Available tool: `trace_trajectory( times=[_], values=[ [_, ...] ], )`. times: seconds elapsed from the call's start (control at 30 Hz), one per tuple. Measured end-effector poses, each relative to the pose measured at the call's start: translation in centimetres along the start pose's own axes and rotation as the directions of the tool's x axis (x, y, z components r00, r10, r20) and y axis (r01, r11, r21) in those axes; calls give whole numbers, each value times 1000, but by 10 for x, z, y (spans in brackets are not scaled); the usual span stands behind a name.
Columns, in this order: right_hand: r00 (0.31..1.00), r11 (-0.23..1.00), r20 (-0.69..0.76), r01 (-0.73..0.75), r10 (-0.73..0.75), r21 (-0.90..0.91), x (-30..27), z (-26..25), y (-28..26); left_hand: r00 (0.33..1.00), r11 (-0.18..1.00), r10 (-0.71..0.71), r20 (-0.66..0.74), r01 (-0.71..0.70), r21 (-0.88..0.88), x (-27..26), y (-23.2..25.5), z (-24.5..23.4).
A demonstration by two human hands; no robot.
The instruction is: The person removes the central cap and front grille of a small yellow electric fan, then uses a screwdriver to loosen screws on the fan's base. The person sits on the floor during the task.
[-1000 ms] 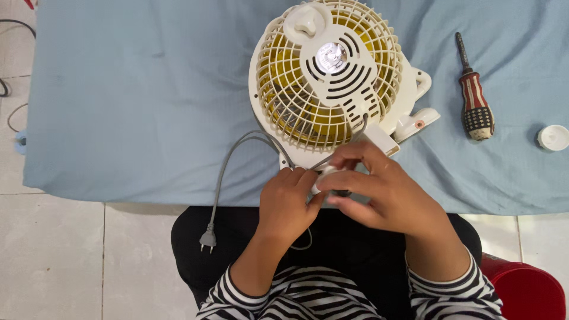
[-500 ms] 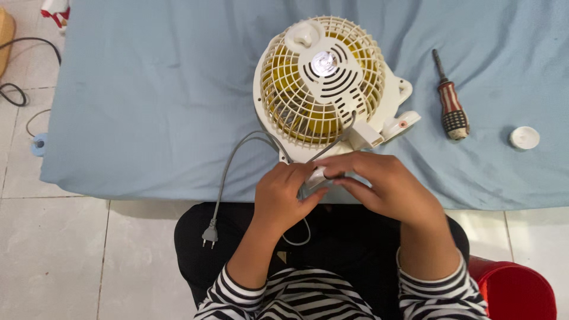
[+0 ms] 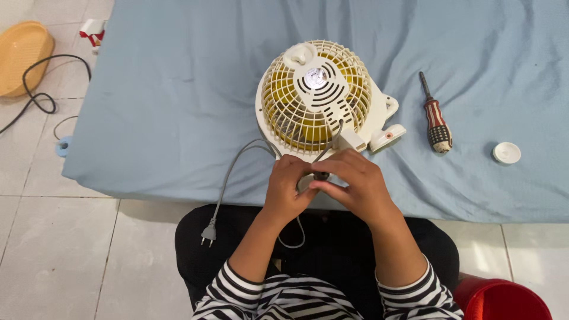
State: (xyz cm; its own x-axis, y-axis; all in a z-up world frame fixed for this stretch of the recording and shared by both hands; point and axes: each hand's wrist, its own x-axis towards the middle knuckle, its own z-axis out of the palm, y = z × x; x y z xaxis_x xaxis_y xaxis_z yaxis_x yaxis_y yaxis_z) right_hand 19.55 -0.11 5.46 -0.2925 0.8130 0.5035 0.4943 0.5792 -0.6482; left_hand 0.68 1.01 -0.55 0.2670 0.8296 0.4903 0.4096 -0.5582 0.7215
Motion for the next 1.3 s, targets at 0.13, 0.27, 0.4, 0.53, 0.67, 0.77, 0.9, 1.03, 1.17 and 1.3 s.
trace_trajectory(
  times=[0.13,0.27,0.4,0.53,0.67,0.77,0.9,1.03,1.17,1.3],
  values=[
    [1000,969,11,-8,5,248,-2,-2,2,997,996,-81,5,81,-37,7,8,2],
    [995,930,96,-55,21,364,-3,-4,1,995,961,76,67,-55,-271,2,8,-8],
    [993,966,32,100,-111,240,0,-3,3,997,995,7,77,1,-104,-3,0,-5],
    [1000,973,6,7,-9,233,-3,4,4,997,997,-60,-53,57,-57,-4,-2,6],
    [997,993,-66,34,-27,112,-5,9,5,985,992,-123,-122,118,-43,-1,5,17],
    [997,993,-54,55,-49,108,-3,3,7,998,970,-34,-49,21,-241,-7,7,9],
    [999,966,34,14,-23,259,-2,2,5,998,974,66,19,-60,-221,-7,-5,0],
    [995,971,84,27,-48,238,-2,-2,2,999,973,1,55,11,-229,-7,-12,1],
    [996,983,-2,92,-93,157,-3,4,5,1000,983,5,-6,-6,-184,-6,-9,2],
    [994,998,-101,-28,34,62,-7,18,8,993,985,-41,-111,21,-172,-3,2,9]
  ],
)
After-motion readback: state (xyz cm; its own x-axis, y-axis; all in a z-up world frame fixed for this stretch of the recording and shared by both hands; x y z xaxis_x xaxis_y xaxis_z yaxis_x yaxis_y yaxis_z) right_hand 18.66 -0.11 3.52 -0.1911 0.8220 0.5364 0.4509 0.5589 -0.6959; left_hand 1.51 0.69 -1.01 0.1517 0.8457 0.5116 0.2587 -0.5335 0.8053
